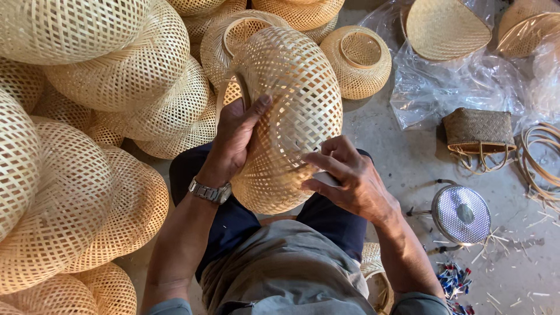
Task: The person sits on the floor and uses a knife to trim and smooth the woven edges of a large basket. They rotate the basket to access different sections, scraping away loose fibers and refining the rim.
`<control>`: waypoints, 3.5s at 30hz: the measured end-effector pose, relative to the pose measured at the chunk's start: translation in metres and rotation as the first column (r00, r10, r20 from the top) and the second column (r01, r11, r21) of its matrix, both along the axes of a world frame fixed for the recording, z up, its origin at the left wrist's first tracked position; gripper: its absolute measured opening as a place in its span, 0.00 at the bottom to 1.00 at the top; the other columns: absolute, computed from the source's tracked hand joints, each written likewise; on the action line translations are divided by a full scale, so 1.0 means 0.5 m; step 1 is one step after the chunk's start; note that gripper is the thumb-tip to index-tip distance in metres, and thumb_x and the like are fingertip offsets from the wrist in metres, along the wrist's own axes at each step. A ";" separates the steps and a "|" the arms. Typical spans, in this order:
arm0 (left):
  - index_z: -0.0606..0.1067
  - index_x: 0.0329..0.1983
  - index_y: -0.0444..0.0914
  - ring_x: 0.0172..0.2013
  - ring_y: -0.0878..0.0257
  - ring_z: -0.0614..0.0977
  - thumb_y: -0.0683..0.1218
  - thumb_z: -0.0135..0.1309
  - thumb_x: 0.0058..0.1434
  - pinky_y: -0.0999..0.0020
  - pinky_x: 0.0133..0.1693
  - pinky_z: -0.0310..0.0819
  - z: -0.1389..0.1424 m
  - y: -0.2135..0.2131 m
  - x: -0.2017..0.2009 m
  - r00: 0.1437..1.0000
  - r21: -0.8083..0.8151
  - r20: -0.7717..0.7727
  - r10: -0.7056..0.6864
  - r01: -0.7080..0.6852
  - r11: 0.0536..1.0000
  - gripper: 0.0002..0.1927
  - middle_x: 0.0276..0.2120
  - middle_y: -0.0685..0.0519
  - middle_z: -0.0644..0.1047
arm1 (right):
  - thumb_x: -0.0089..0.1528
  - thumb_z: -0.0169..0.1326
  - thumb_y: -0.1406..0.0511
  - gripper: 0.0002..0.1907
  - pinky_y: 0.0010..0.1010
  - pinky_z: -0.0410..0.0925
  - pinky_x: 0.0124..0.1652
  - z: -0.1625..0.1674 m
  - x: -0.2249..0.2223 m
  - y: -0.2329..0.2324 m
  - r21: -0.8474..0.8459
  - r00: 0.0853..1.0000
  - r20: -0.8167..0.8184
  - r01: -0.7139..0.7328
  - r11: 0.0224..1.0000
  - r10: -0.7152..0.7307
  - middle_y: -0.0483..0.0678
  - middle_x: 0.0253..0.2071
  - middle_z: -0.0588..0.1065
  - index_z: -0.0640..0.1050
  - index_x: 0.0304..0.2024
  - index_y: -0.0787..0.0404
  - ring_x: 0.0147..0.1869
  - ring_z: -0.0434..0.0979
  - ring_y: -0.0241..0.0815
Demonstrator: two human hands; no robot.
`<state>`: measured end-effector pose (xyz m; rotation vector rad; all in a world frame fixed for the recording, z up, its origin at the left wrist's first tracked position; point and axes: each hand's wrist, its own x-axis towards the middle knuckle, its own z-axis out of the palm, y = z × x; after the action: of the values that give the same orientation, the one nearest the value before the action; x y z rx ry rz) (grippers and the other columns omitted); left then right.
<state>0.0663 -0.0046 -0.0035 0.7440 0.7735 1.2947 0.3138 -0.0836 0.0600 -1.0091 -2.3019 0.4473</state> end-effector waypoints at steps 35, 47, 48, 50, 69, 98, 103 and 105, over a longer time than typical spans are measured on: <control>0.79 0.42 0.33 0.33 0.70 0.80 0.56 0.64 0.62 0.73 0.35 0.78 -0.023 0.054 0.074 0.997 0.109 -0.050 0.053 -0.047 0.993 0.20 0.34 0.55 0.81 | 0.53 0.69 0.59 0.24 0.40 0.73 0.38 -0.006 -0.023 0.035 0.026 0.993 0.120 0.019 0.999 -0.022 0.52 0.44 0.71 0.78 0.50 0.58 0.42 0.80 0.51; 0.76 0.43 0.33 0.34 0.67 0.80 0.61 0.64 0.62 0.69 0.37 0.79 -0.037 0.063 0.049 0.993 0.152 -0.092 0.075 -0.060 0.987 0.26 0.34 0.54 0.79 | 0.57 0.68 0.63 0.24 0.31 0.68 0.36 -0.054 0.014 0.025 -0.010 0.966 -0.216 0.147 0.989 -0.146 0.47 0.44 0.71 0.78 0.54 0.60 0.40 0.73 0.40; 0.75 0.43 0.33 0.34 0.66 0.79 0.61 0.65 0.63 0.68 0.37 0.79 -0.043 0.063 0.044 0.993 0.124 -0.088 0.075 -0.063 0.990 0.26 0.34 0.53 0.77 | 0.58 0.68 0.65 0.23 0.28 0.65 0.34 -0.069 0.024 0.027 -0.099 0.922 -0.317 0.202 0.974 -0.223 0.45 0.42 0.70 0.78 0.54 0.62 0.37 0.68 0.35; 0.73 0.43 0.33 0.34 0.65 0.79 0.60 0.65 0.64 0.66 0.38 0.79 -0.052 0.064 0.030 0.995 0.085 -0.066 0.077 -0.072 0.994 0.26 0.34 0.53 0.77 | 0.59 0.66 0.66 0.21 0.22 0.61 0.32 -0.105 0.042 0.030 -0.278 0.816 -0.446 0.266 0.923 -0.369 0.41 0.38 0.69 0.78 0.54 0.64 0.34 0.64 0.29; 0.74 0.59 0.33 0.48 0.67 0.79 0.53 0.62 0.65 0.66 0.51 0.76 -0.072 0.013 -0.048 0.990 0.171 0.087 0.115 -0.129 0.977 0.26 0.49 0.54 0.79 | 0.65 0.62 0.68 0.15 0.21 0.69 0.45 -0.177 0.001 -0.013 -0.416 0.744 -0.527 0.195 0.888 -0.411 0.38 0.36 0.68 0.78 0.54 0.66 0.40 0.66 0.27; 0.74 0.55 0.33 0.43 0.70 0.77 0.51 0.64 0.65 0.72 0.47 0.75 -0.020 -0.046 -0.015 0.959 0.317 -0.177 0.223 -0.159 0.935 0.22 0.44 0.55 0.79 | 0.62 0.65 0.70 0.14 0.24 0.69 0.30 -0.118 -0.080 0.004 0.051 0.871 -0.379 0.357 0.933 -0.313 0.47 0.37 0.74 0.76 0.47 0.62 0.32 0.76 0.34; 0.73 0.55 0.34 0.45 0.71 0.78 0.51 0.63 0.66 0.73 0.50 0.75 -0.028 -0.048 -0.020 0.960 0.338 -0.177 0.215 -0.146 0.930 0.22 0.46 0.56 0.79 | 0.61 0.66 0.70 0.14 0.24 0.69 0.29 -0.130 -0.082 0.002 0.020 0.865 -0.388 0.352 0.936 -0.317 0.46 0.36 0.75 0.76 0.47 0.61 0.31 0.76 0.33; 0.74 0.54 0.34 0.44 0.71 0.77 0.50 0.63 0.66 0.72 0.49 0.75 -0.036 -0.047 -0.025 0.956 0.346 -0.190 0.223 -0.147 0.927 0.20 0.45 0.56 0.79 | 0.62 0.65 0.69 0.14 0.24 0.70 0.30 -0.133 -0.085 0.002 0.051 0.870 -0.400 0.333 0.941 -0.286 0.46 0.37 0.75 0.76 0.47 0.62 0.33 0.77 0.32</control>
<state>0.0536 -0.0280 -0.0216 1.1241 0.8352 1.5517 0.2712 -0.0826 -0.0064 -1.0963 -1.7530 0.3359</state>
